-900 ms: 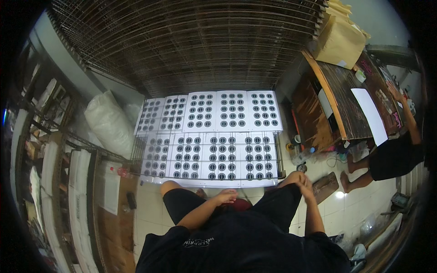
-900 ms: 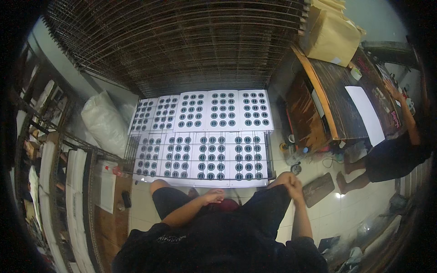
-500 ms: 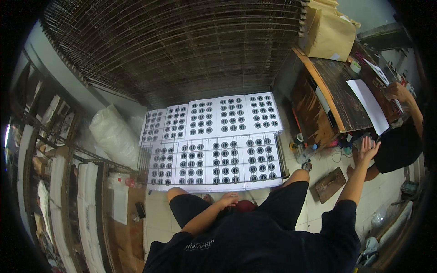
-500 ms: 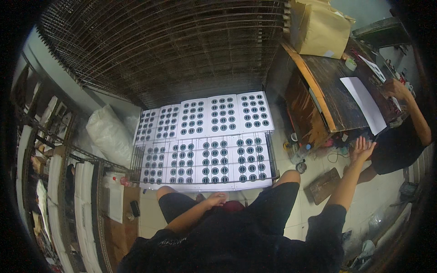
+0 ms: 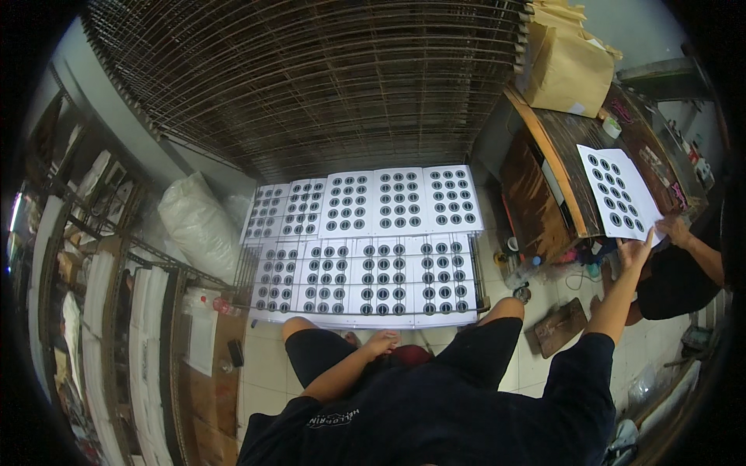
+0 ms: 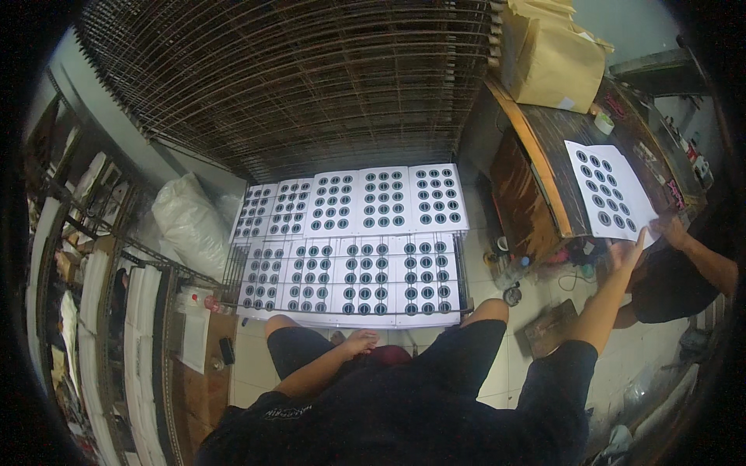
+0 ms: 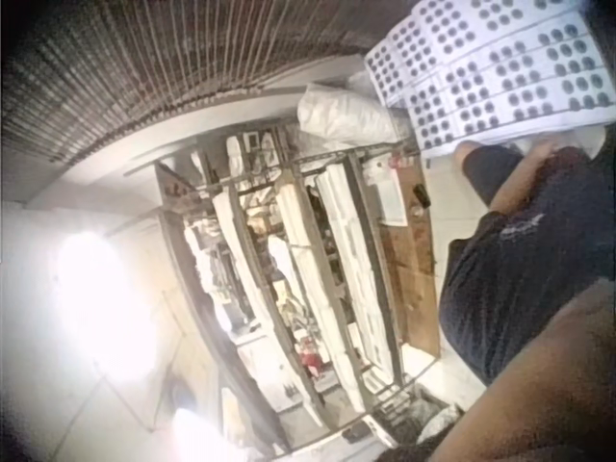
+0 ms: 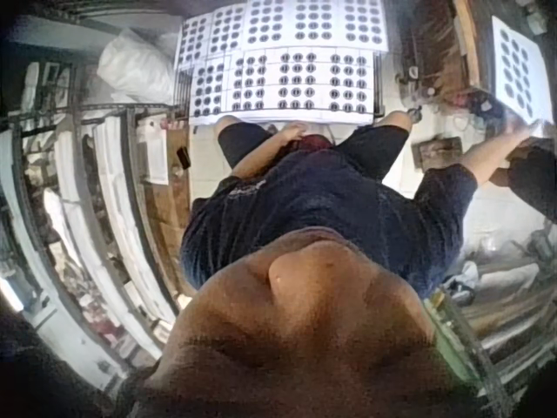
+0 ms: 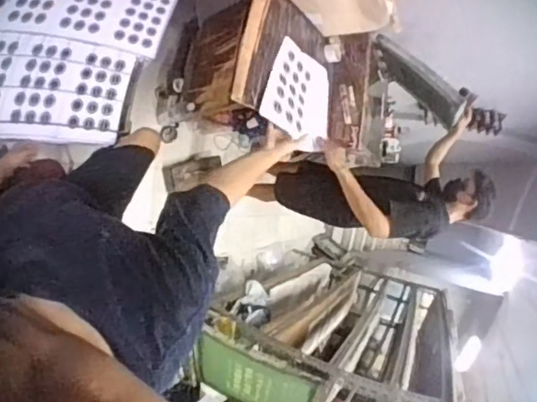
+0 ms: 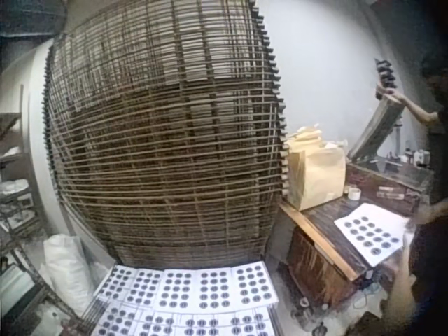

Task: The person receives sheets of circular stickers from a coworker and stacks them on a wire rack. The person repeatedly takes a sheet, places it on the stack, and returns for the next sheet.

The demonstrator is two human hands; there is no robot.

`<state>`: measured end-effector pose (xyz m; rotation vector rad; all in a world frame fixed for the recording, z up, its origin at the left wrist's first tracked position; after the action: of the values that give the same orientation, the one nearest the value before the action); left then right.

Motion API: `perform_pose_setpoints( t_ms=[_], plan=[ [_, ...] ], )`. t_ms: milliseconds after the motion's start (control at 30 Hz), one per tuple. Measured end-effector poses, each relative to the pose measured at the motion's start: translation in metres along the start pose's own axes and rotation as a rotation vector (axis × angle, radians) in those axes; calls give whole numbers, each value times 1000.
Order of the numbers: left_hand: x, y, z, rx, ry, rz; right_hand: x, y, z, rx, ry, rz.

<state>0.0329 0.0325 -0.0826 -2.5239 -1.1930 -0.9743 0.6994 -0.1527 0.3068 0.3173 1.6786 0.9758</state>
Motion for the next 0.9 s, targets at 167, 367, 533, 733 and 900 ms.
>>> perform_pose_setpoints(
  t_ms=[167,367,533,733,900],
  plan=[
    [1,-2,-3,22,19,15,19,33,-21,-56,147,-132],
    [5,0,0,0,59,32,19,4,10,-53,77,-459],
    [22,7,-5,-20,227,286,10,12,10,-5,-69,-568],
    [67,30,-41,-9,498,403,44,69,-59,-42,-88,-648],
    [77,39,-38,-31,503,408,48,15,-44,-75,-86,-526]
  ],
)
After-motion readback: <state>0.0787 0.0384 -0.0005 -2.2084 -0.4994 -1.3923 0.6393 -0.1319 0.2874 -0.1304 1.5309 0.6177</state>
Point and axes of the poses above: each hand's wrist, its own z-axis towards the middle knuckle, its own y-axis out of the palm, x = y × z, the point moved 10 cm from there along z, towards the middle knuckle, and after that the axes turned 3 degrees about -z, right-handed, at the moved point
